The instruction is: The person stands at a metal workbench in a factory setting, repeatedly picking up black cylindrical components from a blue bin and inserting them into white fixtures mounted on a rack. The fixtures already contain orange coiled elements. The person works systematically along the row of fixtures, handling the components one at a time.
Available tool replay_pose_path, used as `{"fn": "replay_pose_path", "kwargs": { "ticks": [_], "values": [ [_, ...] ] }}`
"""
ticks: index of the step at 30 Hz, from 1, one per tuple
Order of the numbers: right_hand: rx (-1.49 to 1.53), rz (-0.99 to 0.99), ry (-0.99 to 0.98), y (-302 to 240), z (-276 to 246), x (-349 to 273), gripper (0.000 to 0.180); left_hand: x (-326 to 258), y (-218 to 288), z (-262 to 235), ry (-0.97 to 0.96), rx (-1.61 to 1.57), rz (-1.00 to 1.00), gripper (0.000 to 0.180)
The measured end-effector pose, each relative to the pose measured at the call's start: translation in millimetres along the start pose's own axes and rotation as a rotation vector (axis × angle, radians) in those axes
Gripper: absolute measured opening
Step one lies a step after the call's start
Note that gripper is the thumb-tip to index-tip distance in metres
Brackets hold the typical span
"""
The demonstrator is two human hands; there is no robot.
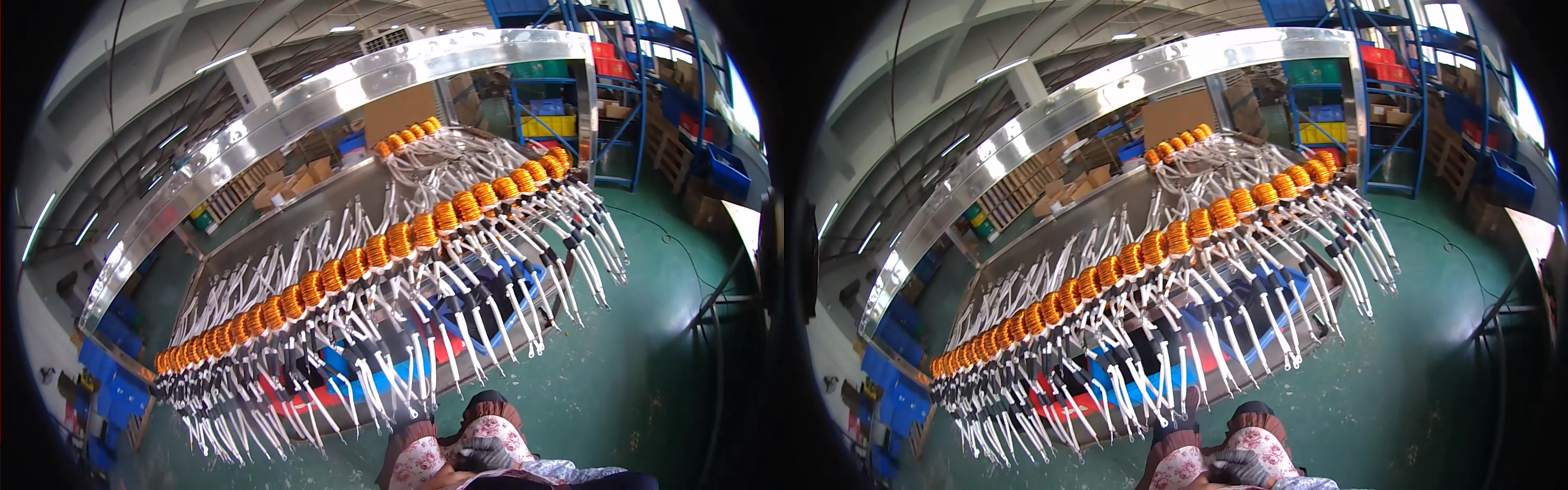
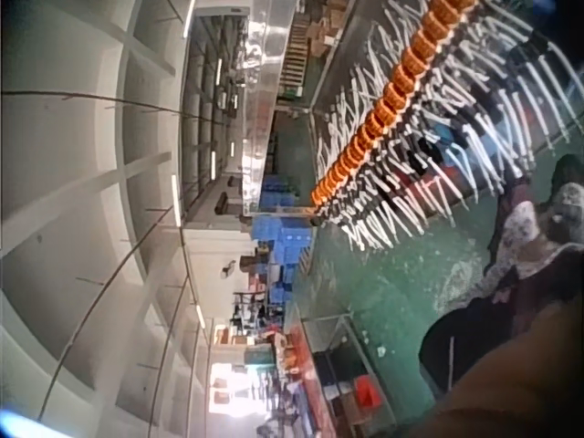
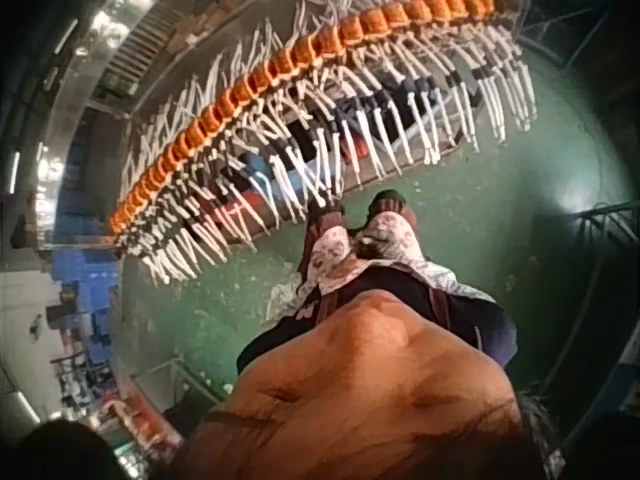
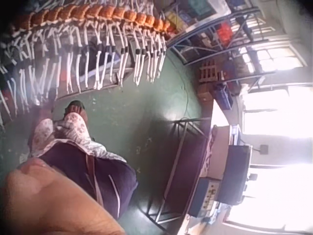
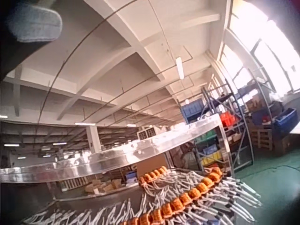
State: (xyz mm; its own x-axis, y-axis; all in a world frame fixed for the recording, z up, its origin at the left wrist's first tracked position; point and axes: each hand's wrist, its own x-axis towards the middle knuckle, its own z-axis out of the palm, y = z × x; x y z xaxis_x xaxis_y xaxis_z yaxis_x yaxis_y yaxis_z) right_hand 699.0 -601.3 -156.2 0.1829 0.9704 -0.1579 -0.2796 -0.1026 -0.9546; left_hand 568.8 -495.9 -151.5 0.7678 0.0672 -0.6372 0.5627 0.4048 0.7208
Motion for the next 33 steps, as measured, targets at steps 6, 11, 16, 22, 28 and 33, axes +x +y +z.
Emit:
{"fn": "replay_pose_path", "kwargs": {
  "ticks": [6,11,16,22,28,33],
  "values": [
    [0.177,0.055,-0.05,18,10,16,0.021,-17,-21,-8,0.045,0.005,-0.056,0.056],
    [0.123,-0.106,0.25,-24,22,4,0.021,-19,-19,-29,0.084,0.056,-0.09,0.056],
    [-0.26,-0.143,0.63,-13,26,-5,0.019,-13,-15,-42,0.092,0.13,0.082,0.063],
    [-0.399,-0.192,0.589,1,57,1,0.017,-26,-26,-58,0.051,-0.08,0.155,0.06],
    [-0.437,-0.186,0.367,-28,81,21,0.017,-37,-39,-71,0.018,-0.452,0.139,0.023],
    [-0.957,-0.549,0.328,-82,83,39,0.02,-42,-43,-90,-0.119,-0.179,0.433,0.02]
  ]
}}
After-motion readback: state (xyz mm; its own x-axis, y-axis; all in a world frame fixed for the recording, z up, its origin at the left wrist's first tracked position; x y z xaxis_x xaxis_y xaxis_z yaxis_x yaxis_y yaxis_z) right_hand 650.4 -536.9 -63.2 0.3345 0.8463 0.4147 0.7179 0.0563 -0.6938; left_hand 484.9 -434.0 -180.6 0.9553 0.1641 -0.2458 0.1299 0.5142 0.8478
